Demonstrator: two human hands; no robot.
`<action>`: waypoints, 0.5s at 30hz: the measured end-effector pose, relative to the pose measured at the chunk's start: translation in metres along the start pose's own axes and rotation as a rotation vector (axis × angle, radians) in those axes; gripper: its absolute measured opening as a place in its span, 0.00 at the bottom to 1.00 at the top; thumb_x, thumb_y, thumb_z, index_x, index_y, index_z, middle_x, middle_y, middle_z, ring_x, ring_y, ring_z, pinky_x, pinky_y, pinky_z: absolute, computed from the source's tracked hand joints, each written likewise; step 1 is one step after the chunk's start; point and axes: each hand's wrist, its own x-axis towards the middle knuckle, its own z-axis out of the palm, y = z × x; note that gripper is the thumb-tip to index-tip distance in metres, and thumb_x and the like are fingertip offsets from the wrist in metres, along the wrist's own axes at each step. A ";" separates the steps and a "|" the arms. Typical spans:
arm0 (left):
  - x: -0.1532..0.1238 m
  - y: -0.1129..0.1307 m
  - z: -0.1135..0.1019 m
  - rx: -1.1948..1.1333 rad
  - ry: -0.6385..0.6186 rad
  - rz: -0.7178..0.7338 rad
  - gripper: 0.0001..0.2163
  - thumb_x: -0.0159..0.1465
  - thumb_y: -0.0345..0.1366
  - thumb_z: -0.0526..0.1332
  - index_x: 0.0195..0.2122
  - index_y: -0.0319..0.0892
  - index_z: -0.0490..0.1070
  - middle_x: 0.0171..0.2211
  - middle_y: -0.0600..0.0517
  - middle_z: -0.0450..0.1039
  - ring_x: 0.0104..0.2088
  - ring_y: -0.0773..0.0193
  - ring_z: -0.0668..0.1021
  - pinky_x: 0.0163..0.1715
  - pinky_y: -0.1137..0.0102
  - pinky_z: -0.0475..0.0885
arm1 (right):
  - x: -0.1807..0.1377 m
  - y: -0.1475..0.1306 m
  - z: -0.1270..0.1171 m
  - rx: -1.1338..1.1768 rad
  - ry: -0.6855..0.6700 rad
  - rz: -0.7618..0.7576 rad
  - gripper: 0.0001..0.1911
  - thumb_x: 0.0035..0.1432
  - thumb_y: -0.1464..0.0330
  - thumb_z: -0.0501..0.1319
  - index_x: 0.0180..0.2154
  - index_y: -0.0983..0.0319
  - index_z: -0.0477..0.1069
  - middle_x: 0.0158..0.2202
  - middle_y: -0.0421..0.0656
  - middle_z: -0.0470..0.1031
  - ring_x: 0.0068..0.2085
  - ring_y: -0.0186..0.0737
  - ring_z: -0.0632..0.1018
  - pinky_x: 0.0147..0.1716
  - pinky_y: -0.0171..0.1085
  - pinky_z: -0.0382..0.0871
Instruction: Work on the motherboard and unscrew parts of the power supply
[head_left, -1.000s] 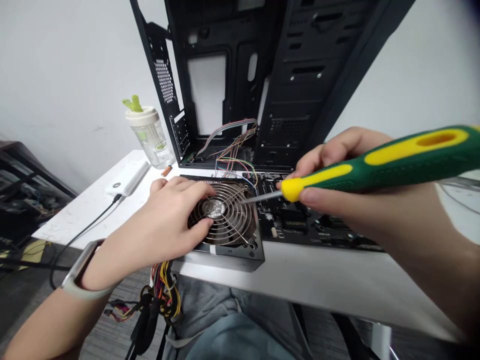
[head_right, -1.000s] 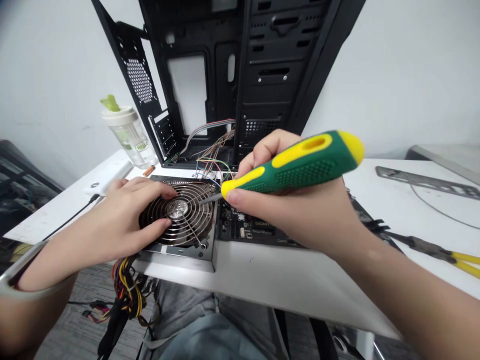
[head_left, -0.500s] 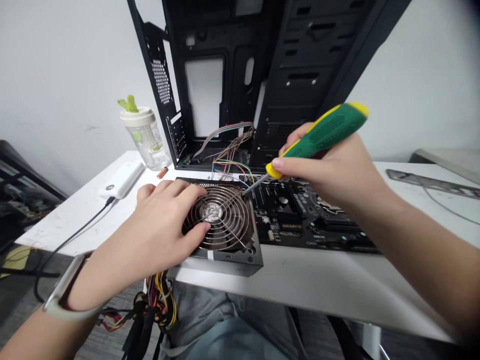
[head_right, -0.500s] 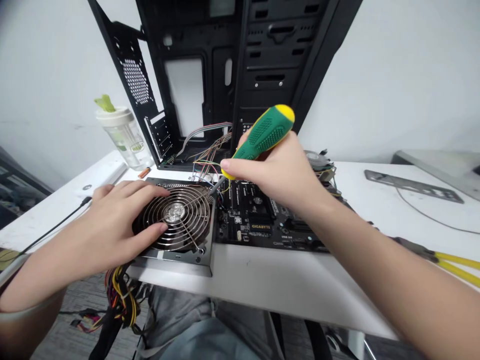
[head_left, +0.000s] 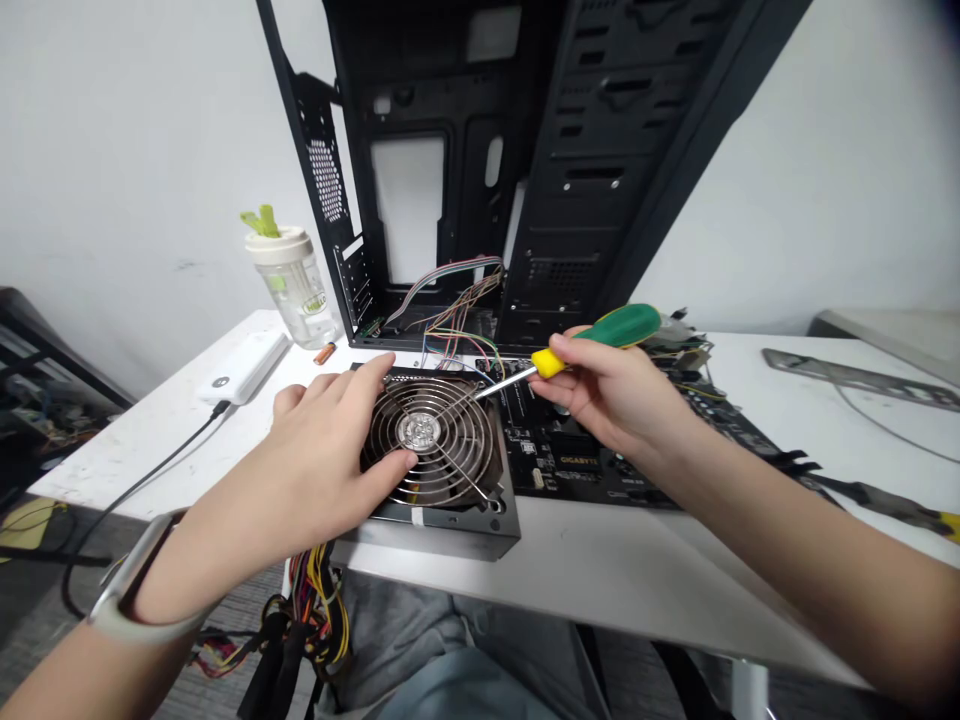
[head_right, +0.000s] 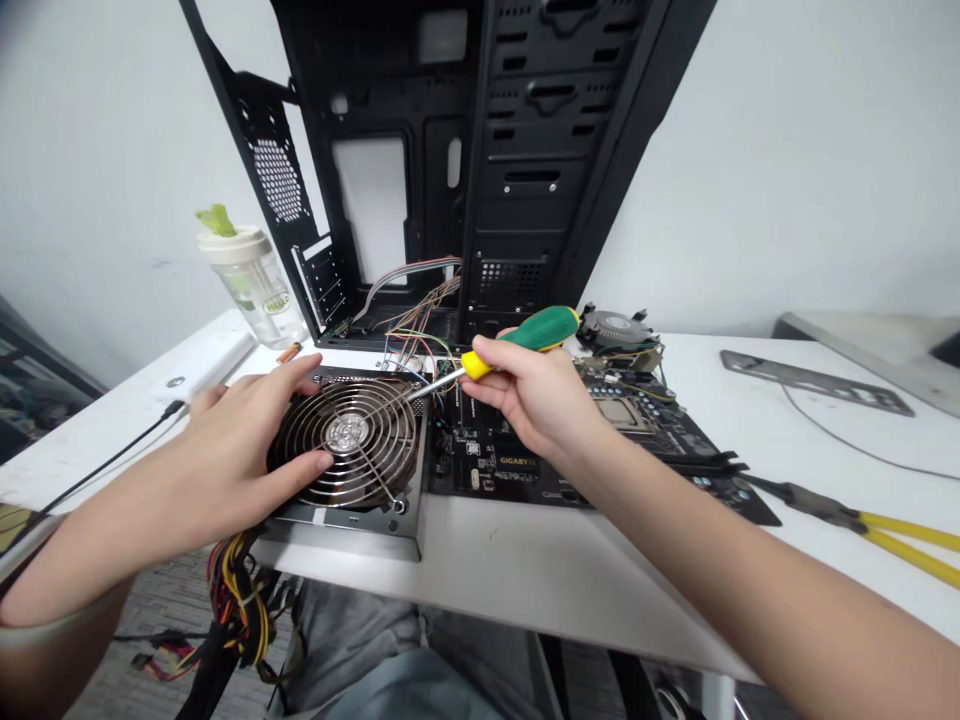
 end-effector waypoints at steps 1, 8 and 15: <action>0.000 0.000 0.000 -0.006 -0.007 -0.005 0.36 0.64 0.52 0.50 0.69 0.41 0.45 0.62 0.36 0.65 0.65 0.35 0.64 0.61 0.34 0.56 | -0.001 0.001 0.000 0.014 0.006 0.018 0.20 0.39 0.69 0.74 0.29 0.61 0.64 0.23 0.35 0.72 0.25 0.29 0.77 0.25 0.28 0.79; 0.003 0.000 0.000 -0.073 -0.019 -0.018 0.36 0.63 0.52 0.51 0.69 0.43 0.44 0.62 0.36 0.64 0.65 0.36 0.64 0.61 0.32 0.56 | -0.007 0.002 0.001 0.093 0.030 0.052 0.19 0.39 0.71 0.74 0.29 0.61 0.64 0.24 0.35 0.72 0.27 0.30 0.78 0.26 0.29 0.80; 0.000 -0.001 0.003 -0.077 0.113 0.011 0.33 0.64 0.51 0.53 0.68 0.46 0.49 0.63 0.39 0.65 0.66 0.38 0.65 0.62 0.32 0.56 | -0.013 -0.003 -0.004 0.106 0.033 -0.035 0.22 0.39 0.68 0.75 0.30 0.61 0.63 0.26 0.34 0.72 0.29 0.29 0.78 0.28 0.28 0.80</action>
